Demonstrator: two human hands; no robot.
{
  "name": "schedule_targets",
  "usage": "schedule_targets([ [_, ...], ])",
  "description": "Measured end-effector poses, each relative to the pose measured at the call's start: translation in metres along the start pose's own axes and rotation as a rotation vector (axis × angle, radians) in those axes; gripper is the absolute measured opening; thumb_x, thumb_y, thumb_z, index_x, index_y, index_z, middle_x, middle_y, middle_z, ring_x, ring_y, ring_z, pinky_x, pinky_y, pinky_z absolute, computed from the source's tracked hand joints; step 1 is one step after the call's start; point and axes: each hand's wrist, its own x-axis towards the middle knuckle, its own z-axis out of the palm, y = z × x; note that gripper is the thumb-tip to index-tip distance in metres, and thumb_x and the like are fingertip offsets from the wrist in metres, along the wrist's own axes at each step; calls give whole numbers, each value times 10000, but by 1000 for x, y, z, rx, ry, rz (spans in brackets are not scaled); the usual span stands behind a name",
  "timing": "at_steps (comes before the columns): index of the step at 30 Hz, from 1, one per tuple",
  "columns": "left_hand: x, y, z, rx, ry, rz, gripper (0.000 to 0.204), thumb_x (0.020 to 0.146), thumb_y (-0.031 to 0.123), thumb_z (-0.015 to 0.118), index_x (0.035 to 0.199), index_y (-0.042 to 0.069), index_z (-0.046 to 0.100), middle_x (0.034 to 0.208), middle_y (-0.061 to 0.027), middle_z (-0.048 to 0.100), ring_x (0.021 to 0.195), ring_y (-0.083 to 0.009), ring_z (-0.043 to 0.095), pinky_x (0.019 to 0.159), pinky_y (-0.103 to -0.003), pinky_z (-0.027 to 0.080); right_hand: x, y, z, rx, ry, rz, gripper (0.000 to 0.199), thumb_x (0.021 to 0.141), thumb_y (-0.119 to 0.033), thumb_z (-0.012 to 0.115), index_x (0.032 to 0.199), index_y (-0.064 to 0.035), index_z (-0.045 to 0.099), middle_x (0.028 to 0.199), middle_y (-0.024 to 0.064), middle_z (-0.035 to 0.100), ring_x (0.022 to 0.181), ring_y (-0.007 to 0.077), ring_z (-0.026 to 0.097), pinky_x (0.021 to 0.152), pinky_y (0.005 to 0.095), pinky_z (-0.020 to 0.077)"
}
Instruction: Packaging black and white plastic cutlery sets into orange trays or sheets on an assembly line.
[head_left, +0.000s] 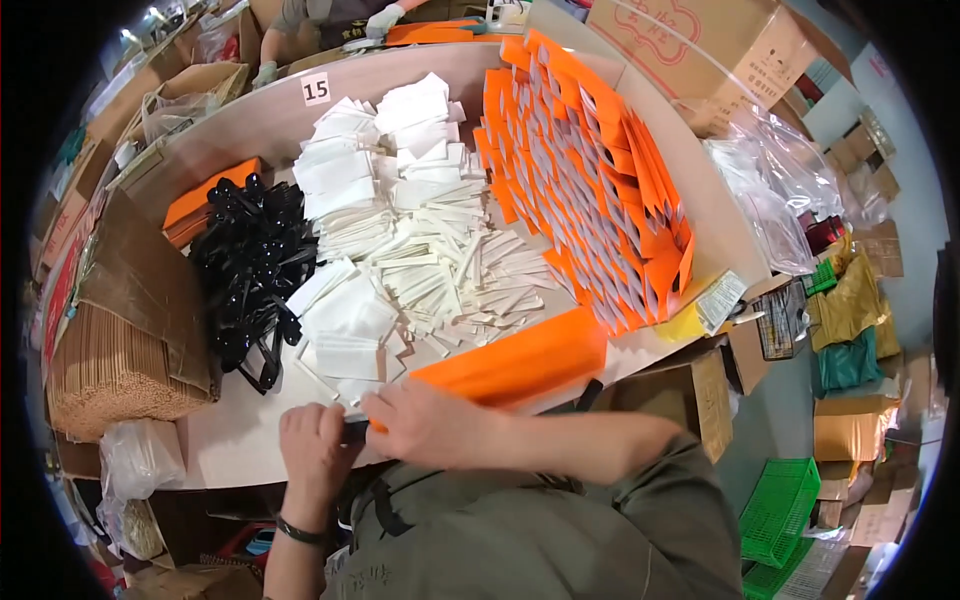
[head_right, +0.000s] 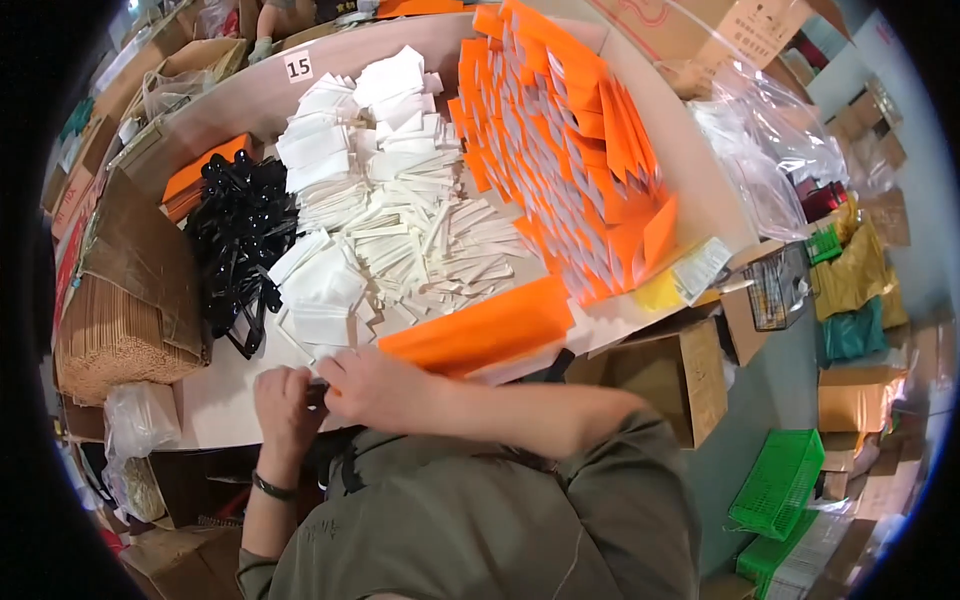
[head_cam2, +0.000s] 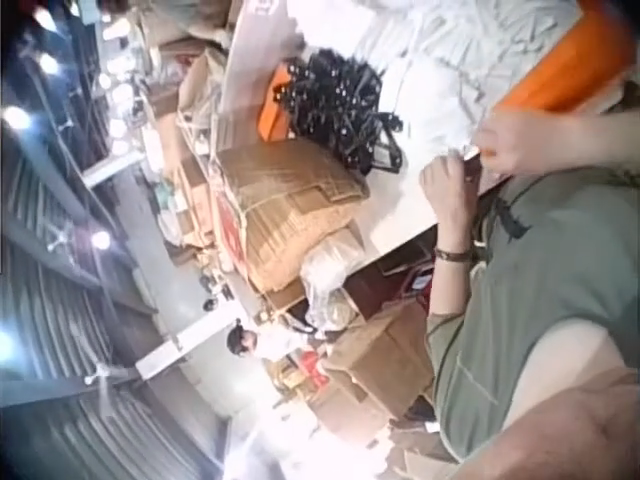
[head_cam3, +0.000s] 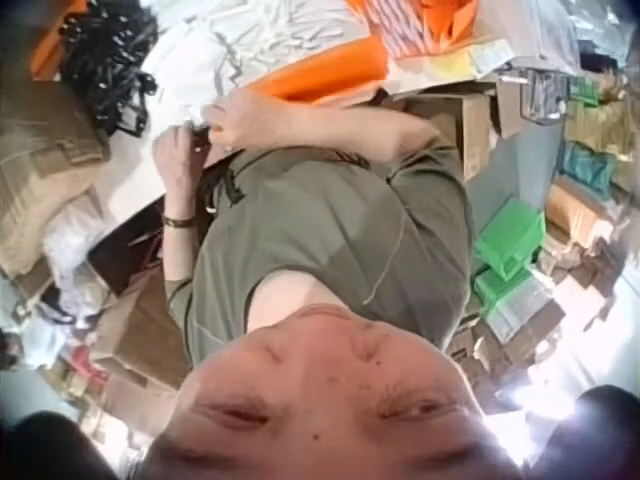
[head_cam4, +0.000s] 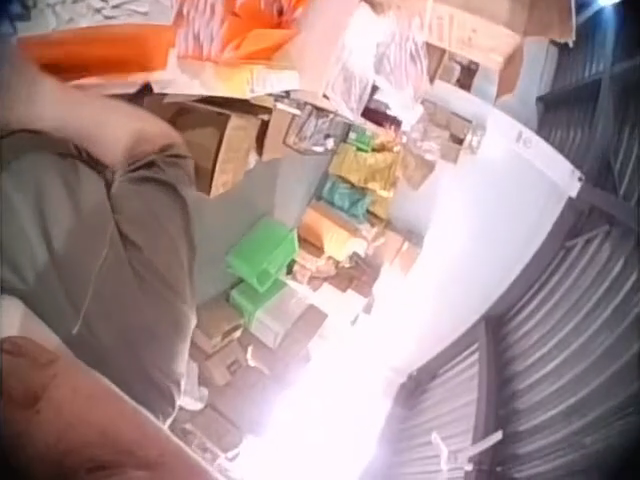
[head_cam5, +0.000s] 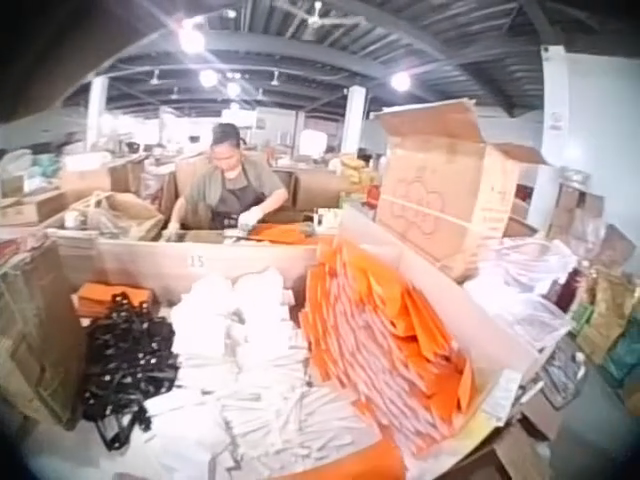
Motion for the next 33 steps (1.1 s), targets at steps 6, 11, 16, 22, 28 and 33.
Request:
schedule_targets([
  [6,0,20,-13,-385,-229,-408,594,616,284,908,990,30,523,838,-147,606,775,-367,625,662,-422,505,10,134,-194,-60,50,310,124,845,-82,702,942,-13,666,868,65,558,834,205,623,718,309,527],
  [11,18,15,51,-273,-19,-493,518,654,260,879,971,46,530,823,-159,612,755,-378,617,654,-433,494,-37,178,-151,-470,136,288,249,776,-180,800,910,-28,655,1253,142,599,1174,348,565,975,438,476],
  [16,37,31,25,-310,-115,-540,406,721,197,809,982,42,540,811,-152,618,741,-376,622,650,-432,493,-64,78,-28,56,-430,93,465,706,-342,839,969,-28,619,1342,191,556,1288,399,486,1082,485,393],
  [22,14,79,19,-945,-302,-102,332,728,128,744,976,11,557,805,-136,598,787,-270,612,731,-367,491,-42,58,25,97,-383,60,331,689,-279,732,918,-58,643,1223,189,580,1141,371,545,944,468,445],
  [28,2,28,13,-700,-524,-752,408,757,190,761,1062,12,556,885,-148,603,794,-273,605,724,-376,496,-37,31,27,-26,-150,362,319,838,-355,707,816,-48,625,892,152,655,920,335,632,722,424,496],
  [33,-21,12,26,-376,-205,-541,554,724,238,812,1165,30,550,1001,-169,603,873,-390,613,728,-435,507,-32,24,51,82,-311,736,265,890,-302,632,791,-56,627,723,166,654,703,371,656,614,491,507],
])
